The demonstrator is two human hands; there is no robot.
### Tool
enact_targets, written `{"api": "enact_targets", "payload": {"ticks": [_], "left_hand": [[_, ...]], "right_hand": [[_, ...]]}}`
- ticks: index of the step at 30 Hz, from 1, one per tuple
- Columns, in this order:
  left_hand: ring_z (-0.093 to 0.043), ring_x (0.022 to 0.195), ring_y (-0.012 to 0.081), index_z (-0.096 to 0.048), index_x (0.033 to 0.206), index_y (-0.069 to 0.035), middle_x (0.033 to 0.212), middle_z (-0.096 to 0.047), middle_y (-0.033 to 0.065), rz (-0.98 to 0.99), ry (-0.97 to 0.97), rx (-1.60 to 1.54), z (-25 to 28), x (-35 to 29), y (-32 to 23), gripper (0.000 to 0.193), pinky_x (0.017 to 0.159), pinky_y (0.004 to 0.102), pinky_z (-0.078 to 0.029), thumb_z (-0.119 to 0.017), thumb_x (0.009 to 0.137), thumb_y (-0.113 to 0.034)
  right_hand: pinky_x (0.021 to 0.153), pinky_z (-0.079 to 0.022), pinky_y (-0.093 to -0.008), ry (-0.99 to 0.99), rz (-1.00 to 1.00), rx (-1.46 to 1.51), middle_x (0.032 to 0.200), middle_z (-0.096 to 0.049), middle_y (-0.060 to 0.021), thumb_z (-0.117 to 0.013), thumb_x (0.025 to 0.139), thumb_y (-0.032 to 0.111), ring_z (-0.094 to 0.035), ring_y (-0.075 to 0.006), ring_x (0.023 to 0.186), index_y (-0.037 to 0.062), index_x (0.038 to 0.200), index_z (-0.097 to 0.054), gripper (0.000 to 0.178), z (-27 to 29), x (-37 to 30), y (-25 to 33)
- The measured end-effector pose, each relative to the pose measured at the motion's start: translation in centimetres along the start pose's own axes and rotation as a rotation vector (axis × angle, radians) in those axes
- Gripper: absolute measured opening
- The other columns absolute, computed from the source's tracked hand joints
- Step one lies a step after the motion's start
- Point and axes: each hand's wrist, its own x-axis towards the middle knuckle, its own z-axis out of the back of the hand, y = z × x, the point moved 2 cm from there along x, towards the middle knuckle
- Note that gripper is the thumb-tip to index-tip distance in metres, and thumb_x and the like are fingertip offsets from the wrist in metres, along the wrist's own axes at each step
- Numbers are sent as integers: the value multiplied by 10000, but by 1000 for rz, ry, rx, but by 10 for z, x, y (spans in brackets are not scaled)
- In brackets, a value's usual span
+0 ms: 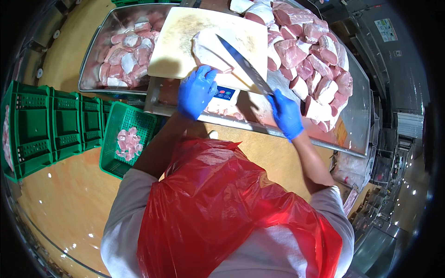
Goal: The person cuts large pieces of pork belly into smaller chunks using a knife on a cutting board. The cut pieces are placed into a green basket. The person wears blue gloves and a red apron.
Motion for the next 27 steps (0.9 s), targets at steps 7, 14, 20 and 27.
{"api": "enact_targets", "payload": {"ticks": [7,14,20,27], "left_hand": [[-648,865,318,-648,842,-25,939,-647,137,14,7,-63,-11,-5,16,55,768,402,-536,-688,806,-14],[-646,894,308,-652,883,-50,1003,-641,131,83,-86,-219,-14,-34,29,88,759,397,-531,-701,812,-36],[-636,991,347,-660,1082,-75,1087,-635,170,256,-177,185,83,-126,93,219,861,417,-535,-687,866,-62],[-578,1173,468,-580,1338,-39,1294,-591,272,859,770,617,152,-217,251,485,962,510,-486,-443,1033,-392]], "right_hand": [[680,-523,-518,74,76,46,842,-679,-222,-549,958,183,-673,-428,791,79,1085,-568,165,-50,85,76],[714,-542,-501,323,123,-166,925,-706,-224,-479,984,167,-699,-400,814,151,1269,-607,313,-22,63,17],[581,-508,-473,269,101,-311,753,-660,-158,-577,980,196,-672,-357,667,90,1074,-590,143,59,-14,-72],[470,-429,-247,-279,-442,521,700,-622,-30,-560,1054,251,-546,-63,547,34,1114,-604,230,-28,-56,-75]]}}
